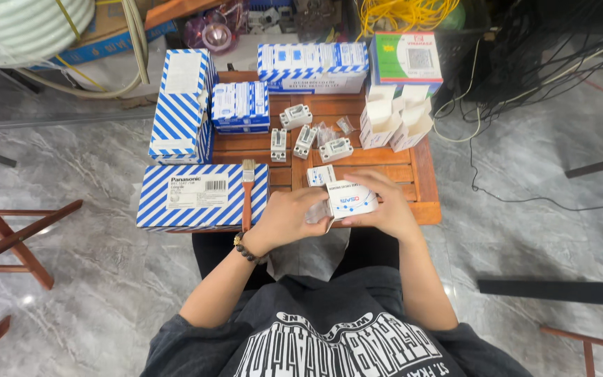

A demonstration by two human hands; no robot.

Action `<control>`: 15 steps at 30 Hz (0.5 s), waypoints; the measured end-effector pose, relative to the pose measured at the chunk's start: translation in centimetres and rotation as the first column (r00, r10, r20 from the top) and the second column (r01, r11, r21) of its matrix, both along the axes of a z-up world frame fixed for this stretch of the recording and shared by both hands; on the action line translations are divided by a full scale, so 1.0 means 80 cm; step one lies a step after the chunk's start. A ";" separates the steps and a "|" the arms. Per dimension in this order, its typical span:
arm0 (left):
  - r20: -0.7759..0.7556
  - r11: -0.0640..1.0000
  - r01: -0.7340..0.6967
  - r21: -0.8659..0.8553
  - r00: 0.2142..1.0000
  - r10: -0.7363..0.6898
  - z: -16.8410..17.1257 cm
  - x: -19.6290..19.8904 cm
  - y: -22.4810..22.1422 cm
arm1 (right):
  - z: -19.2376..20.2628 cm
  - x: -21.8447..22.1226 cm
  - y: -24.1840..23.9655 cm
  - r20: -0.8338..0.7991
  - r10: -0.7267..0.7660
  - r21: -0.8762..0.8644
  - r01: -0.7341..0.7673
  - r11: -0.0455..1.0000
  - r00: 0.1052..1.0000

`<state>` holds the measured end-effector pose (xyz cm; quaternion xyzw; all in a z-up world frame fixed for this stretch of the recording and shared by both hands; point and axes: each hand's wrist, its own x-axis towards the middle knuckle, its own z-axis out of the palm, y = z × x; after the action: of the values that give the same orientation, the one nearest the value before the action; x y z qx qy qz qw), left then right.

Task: The person unboxes various electronic components from their individual packaging, including circuit breakers, by hand. They open the boxes, remove the items, and place them on a wooden table alongside already unboxed components and larger product boxes.

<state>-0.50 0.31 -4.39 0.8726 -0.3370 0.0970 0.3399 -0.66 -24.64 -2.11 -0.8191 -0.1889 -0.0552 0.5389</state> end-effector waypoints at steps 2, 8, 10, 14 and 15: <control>-0.010 1.000 0.001 -0.009 1.000 -0.001 0.009 -0.002 0.003 | -0.002 0.002 -0.008 0.011 -0.002 -0.012 0.002 1.000 1.000; -0.162 0.978 -0.057 -0.201 0.986 0.025 0.005 0.006 0.041 | -0.013 0.014 -0.066 0.053 -0.133 -0.051 0.136 0.989 0.990; -0.185 0.965 -0.037 -0.261 0.983 -0.013 0.003 0.007 0.034 | -0.007 0.009 -0.055 0.038 -0.142 -0.030 0.143 0.989 0.989; -0.188 0.947 -0.048 -0.317 0.982 -0.013 -0.009 0.023 0.034 | -0.037 0.010 -0.052 0.008 -0.185 -0.007 0.185 0.983 0.983; -0.151 0.963 -0.077 -0.257 0.988 0.039 -0.012 0.028 0.035 | -0.045 0.012 -0.054 -0.036 -0.227 -0.010 0.226 0.974 0.973</control>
<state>1.72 3.13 -5.33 0.8342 -0.2700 0.0869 0.4730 0.30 -28.93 -5.68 -0.8377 -0.0845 -0.1007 0.5300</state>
